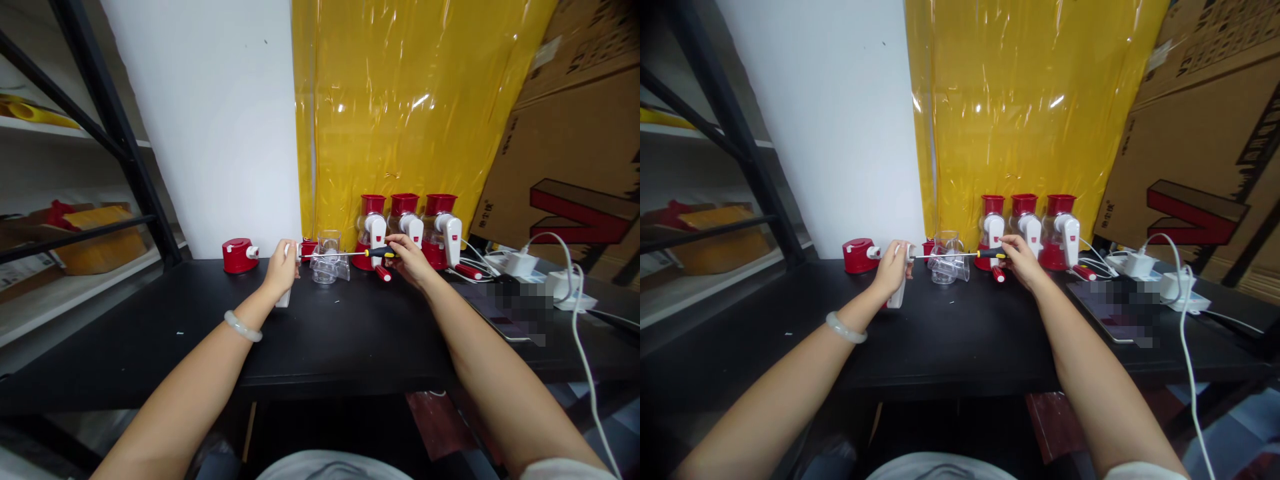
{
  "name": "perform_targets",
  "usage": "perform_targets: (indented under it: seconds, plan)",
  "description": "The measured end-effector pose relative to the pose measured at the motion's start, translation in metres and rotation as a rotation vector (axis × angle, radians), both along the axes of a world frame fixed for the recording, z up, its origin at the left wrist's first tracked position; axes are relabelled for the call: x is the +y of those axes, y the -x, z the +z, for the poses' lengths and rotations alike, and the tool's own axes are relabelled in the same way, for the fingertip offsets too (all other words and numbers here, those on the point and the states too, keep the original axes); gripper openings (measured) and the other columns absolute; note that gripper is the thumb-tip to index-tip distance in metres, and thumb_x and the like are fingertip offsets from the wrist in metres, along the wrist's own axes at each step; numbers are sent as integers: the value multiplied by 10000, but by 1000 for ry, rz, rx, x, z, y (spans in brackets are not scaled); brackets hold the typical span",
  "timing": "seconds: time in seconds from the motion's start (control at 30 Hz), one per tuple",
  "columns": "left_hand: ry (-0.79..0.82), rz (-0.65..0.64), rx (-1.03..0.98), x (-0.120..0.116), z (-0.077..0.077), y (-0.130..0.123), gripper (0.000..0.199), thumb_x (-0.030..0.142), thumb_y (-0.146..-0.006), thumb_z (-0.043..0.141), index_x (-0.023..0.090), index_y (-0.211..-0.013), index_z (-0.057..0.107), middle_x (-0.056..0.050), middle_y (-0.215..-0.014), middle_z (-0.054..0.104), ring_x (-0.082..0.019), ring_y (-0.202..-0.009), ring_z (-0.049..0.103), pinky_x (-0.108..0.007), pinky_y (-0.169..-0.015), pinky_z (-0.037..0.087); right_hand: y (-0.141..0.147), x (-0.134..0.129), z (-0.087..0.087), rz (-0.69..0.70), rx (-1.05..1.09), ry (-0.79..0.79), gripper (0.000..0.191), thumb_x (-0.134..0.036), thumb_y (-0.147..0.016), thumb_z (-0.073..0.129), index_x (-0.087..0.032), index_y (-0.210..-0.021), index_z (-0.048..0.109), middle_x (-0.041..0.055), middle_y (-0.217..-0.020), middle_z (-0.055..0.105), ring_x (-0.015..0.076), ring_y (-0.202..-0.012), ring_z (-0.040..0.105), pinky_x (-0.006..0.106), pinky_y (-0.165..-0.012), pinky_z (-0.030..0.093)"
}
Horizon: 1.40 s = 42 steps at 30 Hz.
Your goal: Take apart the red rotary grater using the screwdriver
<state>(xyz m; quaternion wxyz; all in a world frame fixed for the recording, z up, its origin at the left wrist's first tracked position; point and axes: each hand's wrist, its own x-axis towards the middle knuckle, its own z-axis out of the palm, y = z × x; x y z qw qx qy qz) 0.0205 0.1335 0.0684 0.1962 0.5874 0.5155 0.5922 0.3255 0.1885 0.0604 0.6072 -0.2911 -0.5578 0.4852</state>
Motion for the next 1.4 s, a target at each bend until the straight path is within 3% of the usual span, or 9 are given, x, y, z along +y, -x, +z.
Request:
perform_targets:
  seconds: [0.2,0.6,0.9,1.03,1.17,1.27,1.4]
  plan:
    - [-1,-2,-18,0,1,0,290,487,-925,410,220,-969,516,45,-594,510,-104,-439,498,-212,-418,457,-2,-2,1,73,46,12,322,-343,-658,762,-252,-919,596,-30,-841,573,108,-682,564,257,-576,510]
    - [-21,19,-51,0,4,2,272,466,-934,400,220,-945,516,49,-576,496,-106,-440,494,-212,-430,453,-6,-13,5,280,78,68,468,-231,-640,821,-280,-1058,616,-32,-839,629,109,-691,608,285,-667,517]
    - [-20,1,-41,-1,3,0,268,462,-938,394,221,-956,511,50,-580,495,-102,-440,488,-204,-431,445,-3,-13,6,246,105,86,432,-236,-611,819,-265,-997,627,-18,-817,641,133,-694,614,306,-669,531]
    - [-13,-5,-18,-2,1,-1,287,486,-924,412,222,-965,518,48,-588,506,-104,-438,493,-208,-423,448,2,-5,3,157,106,68,333,-476,-698,745,-257,-887,581,-4,-765,620,154,-644,610,327,-598,526]
    - [-6,-11,3,-2,1,-2,298,498,-919,416,221,-961,519,49,-575,501,-109,-436,500,-213,-423,456,4,4,-2,10,22,41,442,-660,-742,652,-237,-816,543,-3,-659,556,146,-545,559,276,-452,440]
    - [-12,-15,5,-2,0,-1,301,504,-918,416,224,-956,519,49,-575,503,-108,-437,503,-211,-423,457,4,6,-4,-30,-21,0,437,-610,-691,739,-228,-819,567,-23,-651,531,107,-514,515,230,-421,377]
    - [-17,-17,16,-2,0,-2,306,506,-923,403,223,-945,516,47,-578,502,-108,-442,503,-211,-425,457,5,2,-3,9,40,11,414,-529,-656,794,-235,-843,569,-38,-701,544,90,-551,523,219,-461,394]
